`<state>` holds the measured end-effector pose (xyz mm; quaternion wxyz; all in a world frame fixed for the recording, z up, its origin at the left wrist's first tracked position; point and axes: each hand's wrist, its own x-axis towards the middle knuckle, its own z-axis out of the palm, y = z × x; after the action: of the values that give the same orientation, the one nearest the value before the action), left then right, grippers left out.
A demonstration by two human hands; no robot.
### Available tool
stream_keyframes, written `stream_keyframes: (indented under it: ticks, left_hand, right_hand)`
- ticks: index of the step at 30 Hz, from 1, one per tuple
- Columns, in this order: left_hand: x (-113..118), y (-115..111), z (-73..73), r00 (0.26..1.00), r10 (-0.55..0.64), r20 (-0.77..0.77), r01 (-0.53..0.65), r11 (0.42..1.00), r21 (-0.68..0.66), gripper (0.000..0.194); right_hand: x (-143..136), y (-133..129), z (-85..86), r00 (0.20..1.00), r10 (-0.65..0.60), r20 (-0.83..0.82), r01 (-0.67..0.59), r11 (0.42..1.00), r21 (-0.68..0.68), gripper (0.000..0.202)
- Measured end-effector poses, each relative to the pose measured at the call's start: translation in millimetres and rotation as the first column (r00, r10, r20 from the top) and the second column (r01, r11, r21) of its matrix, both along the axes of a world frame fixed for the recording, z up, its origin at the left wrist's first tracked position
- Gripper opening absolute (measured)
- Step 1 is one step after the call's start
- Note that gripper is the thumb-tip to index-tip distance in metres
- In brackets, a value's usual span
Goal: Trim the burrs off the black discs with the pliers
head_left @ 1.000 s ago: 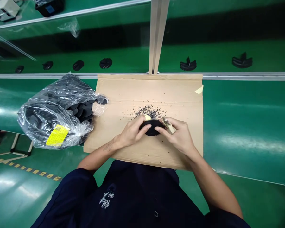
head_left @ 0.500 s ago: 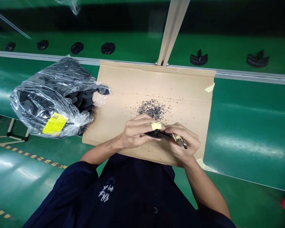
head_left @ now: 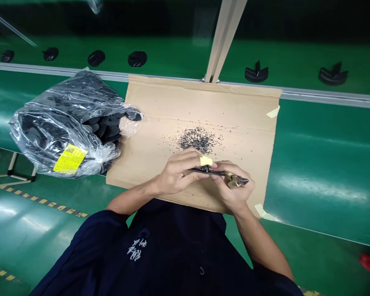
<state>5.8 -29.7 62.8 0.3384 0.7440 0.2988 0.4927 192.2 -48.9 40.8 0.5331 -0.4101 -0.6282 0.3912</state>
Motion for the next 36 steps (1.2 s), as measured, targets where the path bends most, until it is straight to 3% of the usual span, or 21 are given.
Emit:
stream_keyframes:
  ticks: [4,11,13,16,20,24,27,30,33,36]
  left_hand:
    - [-7.1,-0.8,2.5,0.998,-0.069,-0.003,0.068,0.989,-0.129,0.021]
    - [-5.6,-3.3,3.2,0.997,-0.054,0.047,0.06,0.987,-0.148,0.019]
    - [-6.5,-1.6,5.8,0.991,-0.129,0.043,0.135,0.979,-0.152,0.011]
    - [-8.9,2.0,7.7,0.975,-0.214,0.055,0.221,0.945,-0.24,0.018]
    - [-10.7,0.9,1.3,0.981,-0.155,0.113,0.184,0.928,-0.325,0.022]
    - [-13.2,-6.2,-6.9,0.988,-0.028,0.152,0.083,0.925,-0.37,0.027]
    - [-15.1,-8.3,-6.8,0.994,0.046,0.101,-0.01,0.945,-0.327,0.029]
    - [-14.9,-6.6,-3.2,0.997,0.081,0.012,-0.077,0.977,-0.199,0.022]
    - [-13.1,-5.3,-0.3,0.995,0.093,-0.026,-0.095,0.991,-0.09,0.021]
    - [-11.9,-5.7,0.2,0.994,0.102,-0.037,-0.103,0.994,-0.024,0.024]
  right_hand:
    - [12.5,3.9,5.8,0.982,0.171,0.077,-0.17,0.985,-0.015,0.015]
    - [16.2,2.4,-0.6,0.982,0.121,0.148,-0.14,0.981,0.131,0.01]
    - [13.7,0.1,-0.2,0.976,0.167,0.14,-0.181,0.979,0.093,0.006]
    - [8.7,-2.5,2.5,0.973,0.211,0.09,-0.212,0.977,-0.008,0.002]
    - [9.8,-1.3,6.2,0.988,0.135,0.08,-0.135,0.991,-0.004,0.005]
    - [28.0,7.1,14.1,0.944,0.23,0.237,-0.211,0.972,-0.101,0.011]
    - [40.7,15.5,22.4,0.85,0.148,0.505,-0.164,0.986,-0.012,0.012]
    - [43.0,21.9,30.2,0.657,0.013,0.754,-0.235,0.953,0.189,0.017]
    - [38.2,23.9,37.4,0.494,-0.111,0.862,-0.312,0.903,0.295,0.017]
    - [33.7,22.9,44.1,0.408,-0.186,0.894,-0.341,0.877,0.338,0.018]
